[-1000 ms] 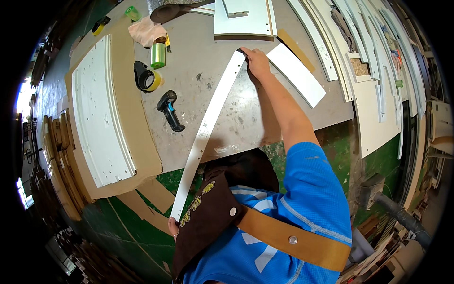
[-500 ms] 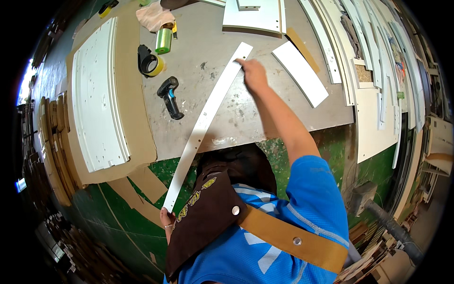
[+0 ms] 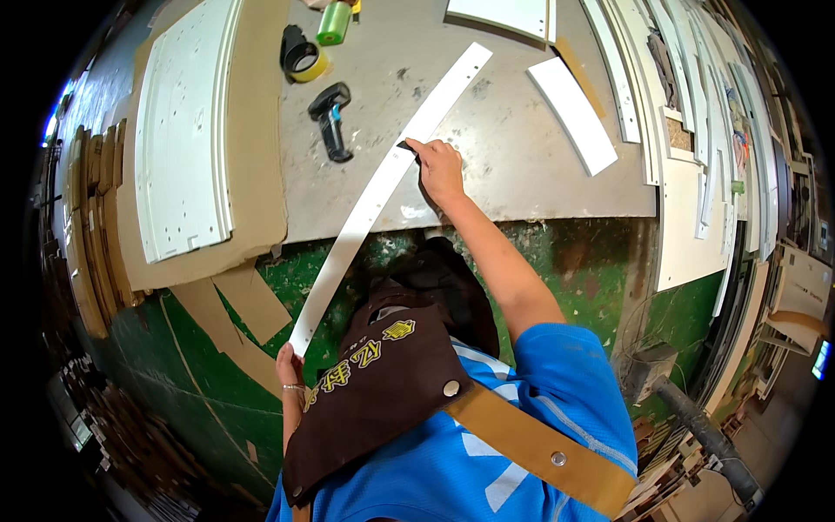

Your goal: The person assembles white furniture panels on a workbench, using a handheld barcode scanner to scan labels on the panels. They pick up and align multiple white boards and smaller pieces, occasionally scanning them before placing them down.

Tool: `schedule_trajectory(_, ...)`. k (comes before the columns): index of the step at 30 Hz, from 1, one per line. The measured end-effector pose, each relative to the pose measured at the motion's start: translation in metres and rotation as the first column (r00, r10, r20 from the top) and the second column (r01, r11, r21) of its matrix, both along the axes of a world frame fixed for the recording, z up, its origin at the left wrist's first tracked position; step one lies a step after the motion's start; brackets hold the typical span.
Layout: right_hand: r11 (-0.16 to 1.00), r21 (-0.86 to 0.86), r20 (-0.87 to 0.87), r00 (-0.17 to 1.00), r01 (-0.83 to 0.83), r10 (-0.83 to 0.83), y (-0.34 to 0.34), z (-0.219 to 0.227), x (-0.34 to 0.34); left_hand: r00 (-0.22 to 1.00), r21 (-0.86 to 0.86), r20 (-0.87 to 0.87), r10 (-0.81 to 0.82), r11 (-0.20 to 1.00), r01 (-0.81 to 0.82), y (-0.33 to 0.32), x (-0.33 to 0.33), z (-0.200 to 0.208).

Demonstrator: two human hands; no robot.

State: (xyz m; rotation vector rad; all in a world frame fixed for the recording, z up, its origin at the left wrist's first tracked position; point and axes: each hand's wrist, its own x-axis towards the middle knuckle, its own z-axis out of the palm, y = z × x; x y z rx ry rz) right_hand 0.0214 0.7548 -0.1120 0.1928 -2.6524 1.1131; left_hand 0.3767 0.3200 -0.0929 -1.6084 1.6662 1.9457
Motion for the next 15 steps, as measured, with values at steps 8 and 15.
schedule_trajectory(8,0.994,0.048,0.028,0.994,-0.102,0.101,-0.094,0.011,0.11,0.935,0.212,-0.155,-0.32,0.913,0.348,-0.027,-0.016,-0.004)
schedule_trajectory(15,0.971,0.092,0.078,0.974,-0.219,0.212,-0.187,0.017,0.22,0.898,0.303,-0.249,-0.363,0.852,0.428,-0.047,-0.01,-0.037)
